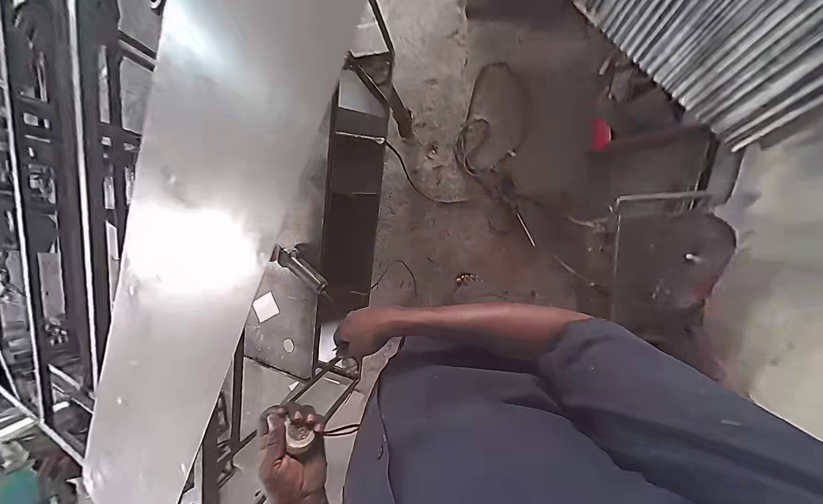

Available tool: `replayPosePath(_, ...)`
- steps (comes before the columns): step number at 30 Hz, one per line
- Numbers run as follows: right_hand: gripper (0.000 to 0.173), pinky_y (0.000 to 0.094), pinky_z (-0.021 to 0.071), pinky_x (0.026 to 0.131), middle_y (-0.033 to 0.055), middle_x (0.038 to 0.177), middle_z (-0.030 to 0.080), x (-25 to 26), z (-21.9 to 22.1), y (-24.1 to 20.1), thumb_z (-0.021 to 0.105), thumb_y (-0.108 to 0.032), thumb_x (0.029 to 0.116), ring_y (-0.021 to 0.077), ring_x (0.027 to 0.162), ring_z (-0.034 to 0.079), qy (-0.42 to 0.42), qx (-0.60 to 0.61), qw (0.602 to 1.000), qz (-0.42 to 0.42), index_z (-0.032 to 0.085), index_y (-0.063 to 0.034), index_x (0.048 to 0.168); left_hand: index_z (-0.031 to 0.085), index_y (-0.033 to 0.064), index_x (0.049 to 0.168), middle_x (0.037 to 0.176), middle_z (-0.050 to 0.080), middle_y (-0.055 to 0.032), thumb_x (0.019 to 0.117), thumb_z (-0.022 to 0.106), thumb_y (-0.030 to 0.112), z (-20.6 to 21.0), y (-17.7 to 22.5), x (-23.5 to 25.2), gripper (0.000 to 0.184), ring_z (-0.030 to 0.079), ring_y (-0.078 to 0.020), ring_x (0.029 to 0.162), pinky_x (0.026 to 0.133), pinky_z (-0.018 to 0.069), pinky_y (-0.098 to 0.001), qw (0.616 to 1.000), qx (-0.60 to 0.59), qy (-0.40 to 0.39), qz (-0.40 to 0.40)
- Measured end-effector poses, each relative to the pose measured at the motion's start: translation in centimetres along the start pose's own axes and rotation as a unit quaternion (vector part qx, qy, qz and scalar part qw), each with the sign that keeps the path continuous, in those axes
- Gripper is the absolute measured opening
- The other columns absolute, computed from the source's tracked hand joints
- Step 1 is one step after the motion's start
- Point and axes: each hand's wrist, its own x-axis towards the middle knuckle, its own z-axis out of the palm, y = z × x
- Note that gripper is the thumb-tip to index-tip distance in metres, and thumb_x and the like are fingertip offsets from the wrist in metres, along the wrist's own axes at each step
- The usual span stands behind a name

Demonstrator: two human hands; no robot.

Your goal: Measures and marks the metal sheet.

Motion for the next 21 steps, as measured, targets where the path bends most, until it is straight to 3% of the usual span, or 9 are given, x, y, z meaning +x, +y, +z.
replayPosePath(2, 0.032, 0.0586, 0.0494, 0.076, 0.0181, 0.095, 0.067, -0.3, 0.1, 0.4, 0.053, -0.03, 0.1062, 0.0358, 0.092, 0.065, 0.004, 0.016, 1.0, -0.014, 0.069, -0.0022, 0.103, 0.059, 0.0176, 0.106, 0.08, 0.07, -0.0001, 0.1073, 0.043, 0.02, 0.7, 2.1, 0.8, 0.015, 0.07, -0.0143, 0.063, 0.055, 0.0612, -0.0299, 0.982, 0.164, 0.006, 0.09)
replayPosePath(4, 0.032, 0.0583, 0.0493, 0.077, 0.018, 0.095, 0.067, -0.8, 0.1, 1.1, 0.053, -0.029, 0.1062, 0.0351, 0.093, 0.065, 0.023, 0.038, 0.999, -0.029, 0.069, -0.0018, 0.103, 0.054, 0.011, 0.109, 0.079, 0.067, 0.0034, 0.0995, 0.056, 0.01, 1.5, 4.1, 1.8, 0.01, 0.067, -0.0082, 0.06, 0.053, 0.0604, -0.0252, 0.923, 0.333, 0.031, 0.192)
replayPosePath(6, 0.032, 0.0571, 0.0487, 0.078, 0.0179, 0.095, 0.067, -1.4, -0.2, 1.8, 0.052, -0.028, 0.107, 0.0337, 0.093, 0.065, 0.037, 0.062, 0.997, -0.035, 0.068, -0.0012, 0.103, 0.055, -0.0008, 0.108, 0.089, 0.06, 0.0024, 0.0882, 0.072, 0.02, 2.8, 6.1, 2.3, 0.034, 0.061, 0.0012, 0.072, 0.065, 0.0555, -0.0166, 0.787, 0.545, 0.084, 0.278)
replayPosePath(8, 0.033, 0.0531, 0.0482, 0.077, 0.0158, 0.093, 0.065, -1.9, -0.9, 2.6, 0.049, -0.029, 0.1086, 0.0298, 0.089, 0.063, 0.045, 0.086, 0.995, -0.026, 0.067, -0.0015, 0.103, 0.058, -0.0125, 0.11, 0.1, 0.061, -0.0182, 0.0838, 0.079, 0.035, 3.0, 7.9, 3.3, 0.058, 0.057, -0.0147, 0.085, 0.081, 0.0495, -0.0315, 0.649, 0.683, 0.103, 0.318)
replayPosePath(9, 0.034, 0.0493, 0.0478, 0.075, 0.0138, 0.09, 0.064, -1.9, -1.1, 3.2, 0.048, -0.029, 0.1091, 0.026, 0.083, 0.061, 0.049, 0.105, 0.993, -0.024, 0.067, -0.0014, 0.103, 0.059, -0.0132, 0.112, 0.102, 0.062, -0.024, 0.0827, 0.081, 0.038, 2.8, 8.6, 3.6, 0.063, 0.059, -0.0217, 0.086, 0.083, 0.0497, -0.0383, 0.616, 0.71, 0.109, 0.323)
replayPosePath(12, 0.032, 0.04, 0.0474, 0.068, 0.01, 0.081, 0.061, -0.4, -0.9, 5.6, 0.049, -0.026, 0.109, 0.018, 0.07, 0.056, 0.071, 0.148, 0.986, -0.027, 0.067, 0.0004, 0.101, 0.057, -0.0143, 0.113, 0.102, 0.061, -0.0234, 0.0828, 0.081, 0.036, 2.2, 10.3, 3.5, 0.063, 0.057, -0.0184, 0.086, 0.083, 0.0487, -0.0344, 0.607, 0.715, 0.114, 0.327)
replayPosePath(16, 0.031, 0.0534, 0.0481, 0.07, 0.0157, 0.086, 0.062, 0.7, -1.2, 8.1, 0.051, -0.026, 0.1066, 0.0289, 0.078, 0.061, 0.07, 0.135, 0.983, 0.104, 0.065, 0.001, 0.099, 0.06, -0.0157, 0.108, 0.096, 0.063, -0.0239, 0.0861, 0.081, 0.033, 1.1, 10.2, 3.7, 0.057, 0.059, -0.0185, 0.082, 0.08, 0.0509, -0.0334, 0.605, 0.704, 0.104, 0.357)
replayPosePath(19, 0.03, 0.0433, 0.0425, 0.057, 0.0097, 0.077, 0.056, 1.0, -0.8, 8.6, 0.052, -0.028, 0.106, 0.0211, 0.063, 0.052, 0.048, 0.142, 0.97, 0.193, 0.063, -0.0022, 0.096, 0.062, -0.0134, 0.104, 0.088, 0.063, -0.0196, 0.0816, 0.085, 0.038, 1.1, 9.3, 4.7, 0.061, 0.058, -0.0172, 0.075, 0.074, 0.0497, -0.033, 0.601, 0.693, 0.092, 0.387)
replayPosePath(21, 0.03, 0.0429, 0.0434, 0.058, 0.01, 0.079, 0.06, 1.5, 0.1, 9.0, 0.053, -0.029, 0.1059, 0.0207, 0.064, 0.053, 0.057, 0.158, 0.962, 0.217, 0.065, -0.0026, 0.099, 0.063, -0.0125, 0.103, 0.089, 0.063, -0.0207, 0.0789, 0.087, 0.038, 1.6, 9.2, 5.9, 0.061, 0.058, -0.0201, 0.076, 0.074, 0.0494, -0.0351, 0.602, 0.684, 0.065, 0.407)
